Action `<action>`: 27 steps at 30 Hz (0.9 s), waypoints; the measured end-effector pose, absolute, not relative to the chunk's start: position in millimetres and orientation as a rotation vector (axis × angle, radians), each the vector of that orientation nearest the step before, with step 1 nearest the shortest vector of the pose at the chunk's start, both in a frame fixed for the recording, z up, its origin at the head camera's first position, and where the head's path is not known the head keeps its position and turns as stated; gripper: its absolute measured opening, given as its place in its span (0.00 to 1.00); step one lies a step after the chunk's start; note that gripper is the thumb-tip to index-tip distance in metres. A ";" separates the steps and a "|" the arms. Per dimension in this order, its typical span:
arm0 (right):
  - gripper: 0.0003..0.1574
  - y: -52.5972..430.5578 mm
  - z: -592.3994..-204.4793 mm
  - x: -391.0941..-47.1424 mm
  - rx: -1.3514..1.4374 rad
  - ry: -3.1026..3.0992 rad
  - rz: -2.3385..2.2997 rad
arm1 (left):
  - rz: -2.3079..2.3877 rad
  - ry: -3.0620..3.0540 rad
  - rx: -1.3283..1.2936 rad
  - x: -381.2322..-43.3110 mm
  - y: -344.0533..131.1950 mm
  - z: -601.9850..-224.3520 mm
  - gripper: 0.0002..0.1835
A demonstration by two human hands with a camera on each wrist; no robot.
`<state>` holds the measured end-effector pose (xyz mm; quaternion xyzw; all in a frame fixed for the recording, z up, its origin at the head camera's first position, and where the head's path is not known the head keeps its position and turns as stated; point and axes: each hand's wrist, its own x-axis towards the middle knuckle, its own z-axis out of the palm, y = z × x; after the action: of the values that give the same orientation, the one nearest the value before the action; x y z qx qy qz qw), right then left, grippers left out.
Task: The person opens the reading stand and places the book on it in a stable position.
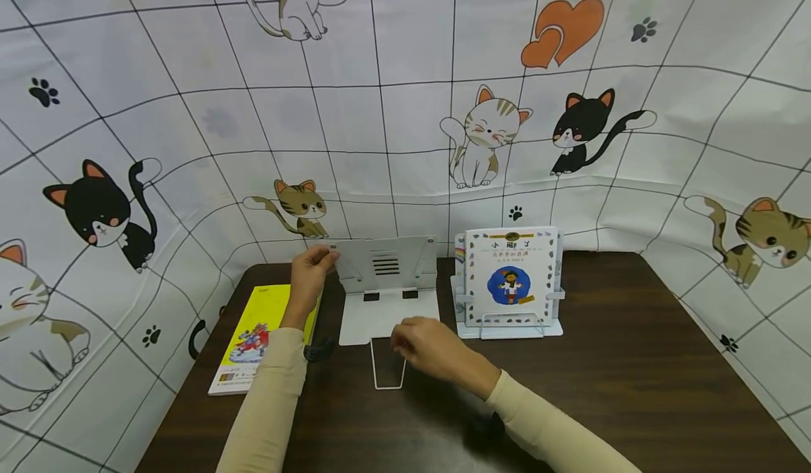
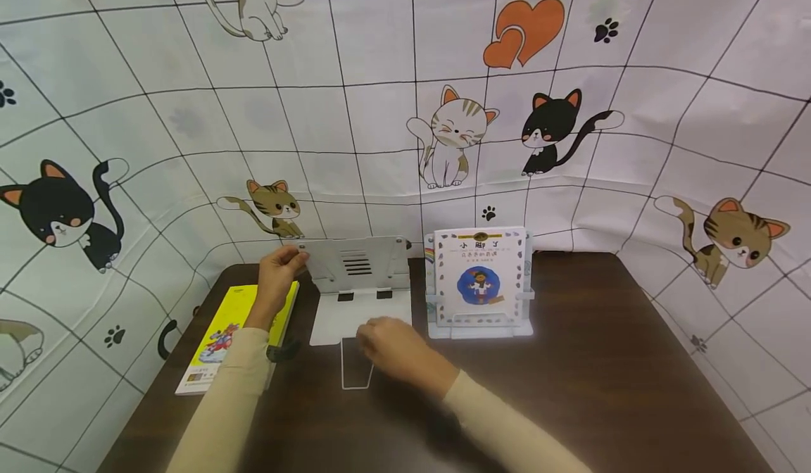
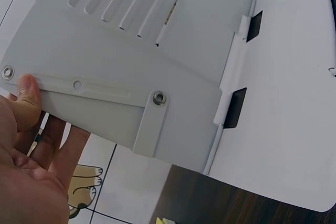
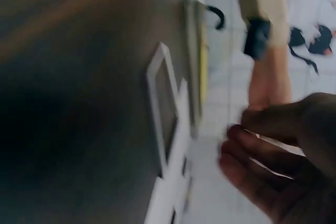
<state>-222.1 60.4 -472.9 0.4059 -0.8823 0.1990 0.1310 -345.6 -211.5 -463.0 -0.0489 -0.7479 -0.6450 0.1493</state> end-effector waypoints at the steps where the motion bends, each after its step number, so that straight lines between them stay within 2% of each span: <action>1: 0.03 58.1 -477.7 -218.8 1.229 -2.603 0.537 | -1.850 -2.148 -0.145 -345.9 -211.6 -463.4 0.10; 5: 0.05 50.8 -492.9 -209.0 1.351 -2.756 0.397 | -1.844 -2.138 -0.149 -346.5 -213.0 -464.4 0.10; 10: 0.08 46.8 -503.5 -205.1 1.356 -2.820 0.353 | -1.871 -2.117 -0.160 -346.6 -213.1 -465.2 0.10; 19: 0.09 44.0 -510.5 -211.8 1.386 -2.784 0.430 | -1.895 -2.127 -0.152 -343.8 -212.2 -467.0 0.11; 27: 0.15 35.2 -513.2 -219.8 1.399 -2.842 0.445 | -1.906 -2.104 -0.139 -343.4 -212.8 -467.5 0.08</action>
<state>-219.8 35.2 -513.2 0.4371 -0.8881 0.1390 -0.0288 -343.4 -212.8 -467.5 -0.0484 -0.7318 -0.6632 0.1490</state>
